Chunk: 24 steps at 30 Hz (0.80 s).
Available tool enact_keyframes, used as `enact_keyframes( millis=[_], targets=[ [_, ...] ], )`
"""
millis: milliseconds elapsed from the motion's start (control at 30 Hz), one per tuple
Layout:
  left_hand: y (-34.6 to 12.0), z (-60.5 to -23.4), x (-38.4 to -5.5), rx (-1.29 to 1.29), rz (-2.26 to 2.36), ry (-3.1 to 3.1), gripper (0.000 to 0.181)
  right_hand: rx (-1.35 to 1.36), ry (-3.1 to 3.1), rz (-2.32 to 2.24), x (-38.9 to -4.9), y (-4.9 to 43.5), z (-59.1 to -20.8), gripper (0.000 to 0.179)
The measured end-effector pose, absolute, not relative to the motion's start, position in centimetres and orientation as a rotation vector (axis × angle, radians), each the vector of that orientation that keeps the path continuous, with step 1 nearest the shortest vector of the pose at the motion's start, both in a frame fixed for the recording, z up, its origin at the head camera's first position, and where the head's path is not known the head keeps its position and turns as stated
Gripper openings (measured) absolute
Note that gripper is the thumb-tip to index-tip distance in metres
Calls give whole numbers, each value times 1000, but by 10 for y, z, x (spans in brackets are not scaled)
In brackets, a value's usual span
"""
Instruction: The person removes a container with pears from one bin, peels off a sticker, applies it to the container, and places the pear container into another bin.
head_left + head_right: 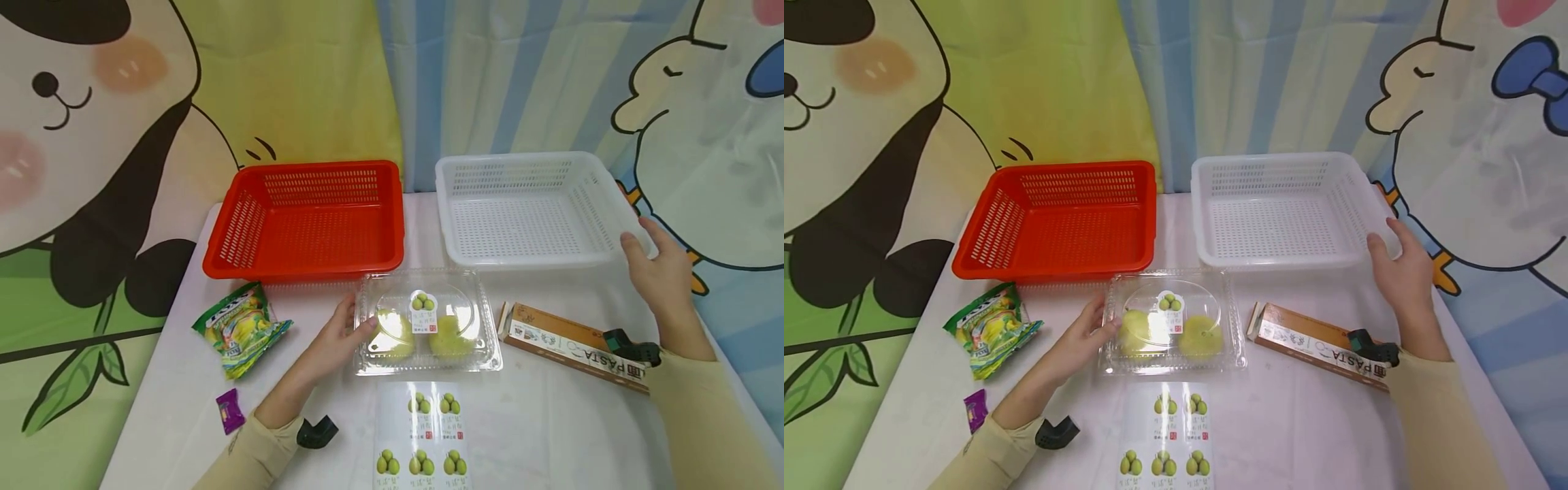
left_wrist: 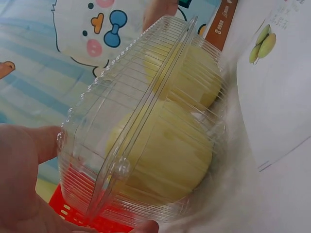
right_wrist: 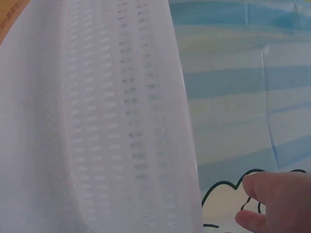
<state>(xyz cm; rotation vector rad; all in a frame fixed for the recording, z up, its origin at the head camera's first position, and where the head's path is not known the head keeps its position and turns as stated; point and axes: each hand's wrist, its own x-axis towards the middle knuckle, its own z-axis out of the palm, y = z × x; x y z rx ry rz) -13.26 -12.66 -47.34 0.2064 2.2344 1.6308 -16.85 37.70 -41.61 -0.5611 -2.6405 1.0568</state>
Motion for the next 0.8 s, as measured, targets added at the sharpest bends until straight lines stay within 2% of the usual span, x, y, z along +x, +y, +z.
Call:
enact_keyframes(
  millis=[300,500,800],
  targets=[
    [-127,-479,-132,144,1751,2004,83,-604,-2624,1048,-178,387,-432,72],
    [-129,-482,-133,136,1757,1924,77,-744,-2616,1253,-184,391,-443,81],
    [-131,-480,-132,75,1820,1730,72,-711,-2457,1587,-194,391,-456,71]
  ],
)
